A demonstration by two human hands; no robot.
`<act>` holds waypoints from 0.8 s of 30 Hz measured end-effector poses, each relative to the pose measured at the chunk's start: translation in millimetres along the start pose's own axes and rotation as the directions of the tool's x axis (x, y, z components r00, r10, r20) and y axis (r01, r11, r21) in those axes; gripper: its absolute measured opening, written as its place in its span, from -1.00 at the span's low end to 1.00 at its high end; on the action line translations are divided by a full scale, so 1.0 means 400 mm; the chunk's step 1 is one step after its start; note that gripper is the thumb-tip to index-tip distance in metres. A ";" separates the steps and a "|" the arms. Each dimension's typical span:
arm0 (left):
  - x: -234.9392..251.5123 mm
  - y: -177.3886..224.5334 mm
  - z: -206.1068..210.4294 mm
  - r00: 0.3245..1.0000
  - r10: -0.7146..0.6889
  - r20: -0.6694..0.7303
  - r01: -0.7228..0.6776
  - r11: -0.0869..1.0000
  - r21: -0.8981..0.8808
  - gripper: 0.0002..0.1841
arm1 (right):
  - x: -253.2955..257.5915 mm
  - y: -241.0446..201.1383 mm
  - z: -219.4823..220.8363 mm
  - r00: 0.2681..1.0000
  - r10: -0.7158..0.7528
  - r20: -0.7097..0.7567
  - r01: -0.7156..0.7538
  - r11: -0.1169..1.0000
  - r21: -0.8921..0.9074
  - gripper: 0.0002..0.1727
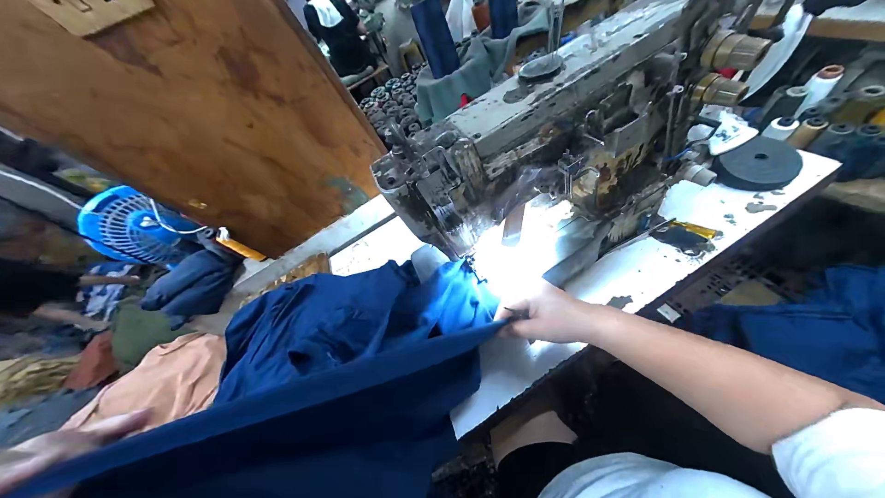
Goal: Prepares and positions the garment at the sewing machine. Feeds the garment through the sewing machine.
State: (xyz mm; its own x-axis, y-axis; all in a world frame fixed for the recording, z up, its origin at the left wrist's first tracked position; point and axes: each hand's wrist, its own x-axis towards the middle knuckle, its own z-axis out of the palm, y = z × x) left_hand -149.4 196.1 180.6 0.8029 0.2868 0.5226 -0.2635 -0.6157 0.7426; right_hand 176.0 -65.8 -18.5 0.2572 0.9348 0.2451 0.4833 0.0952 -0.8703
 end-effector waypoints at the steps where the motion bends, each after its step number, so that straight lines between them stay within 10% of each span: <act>1: 0.017 -0.026 0.012 0.999 0.044 0.010 -0.044 0.999 -0.004 -0.84 | -0.007 0.027 0.008 0.996 -0.072 -0.047 0.073 0.997 0.014 -0.80; 10: 0.126 -0.074 0.011 0.926 0.140 0.351 -0.267 0.898 0.348 -0.81 | 0.004 0.056 0.033 0.956 -0.249 -0.153 0.238 0.967 -0.087 -0.81; 18: 0.117 -0.163 0.029 0.851 -0.009 0.526 -0.432 0.556 0.710 -0.78 | 0.004 0.050 0.035 0.952 -0.279 -0.126 0.252 0.948 -0.194 -0.80; 24: 0.151 -0.120 0.170 0.844 0.027 0.535 -0.444 0.594 0.671 -0.70 | 0.001 0.049 0.038 0.949 -0.289 -0.125 0.261 0.944 -0.201 -0.80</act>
State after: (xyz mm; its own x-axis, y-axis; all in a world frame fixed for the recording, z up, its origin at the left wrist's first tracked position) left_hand -51.8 193.1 148.0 0.9570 -0.1671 0.2370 -0.1544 -0.9854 -0.0713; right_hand 173.0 -58.2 -41.9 0.2095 0.8169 0.5374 0.6913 0.2649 -0.6722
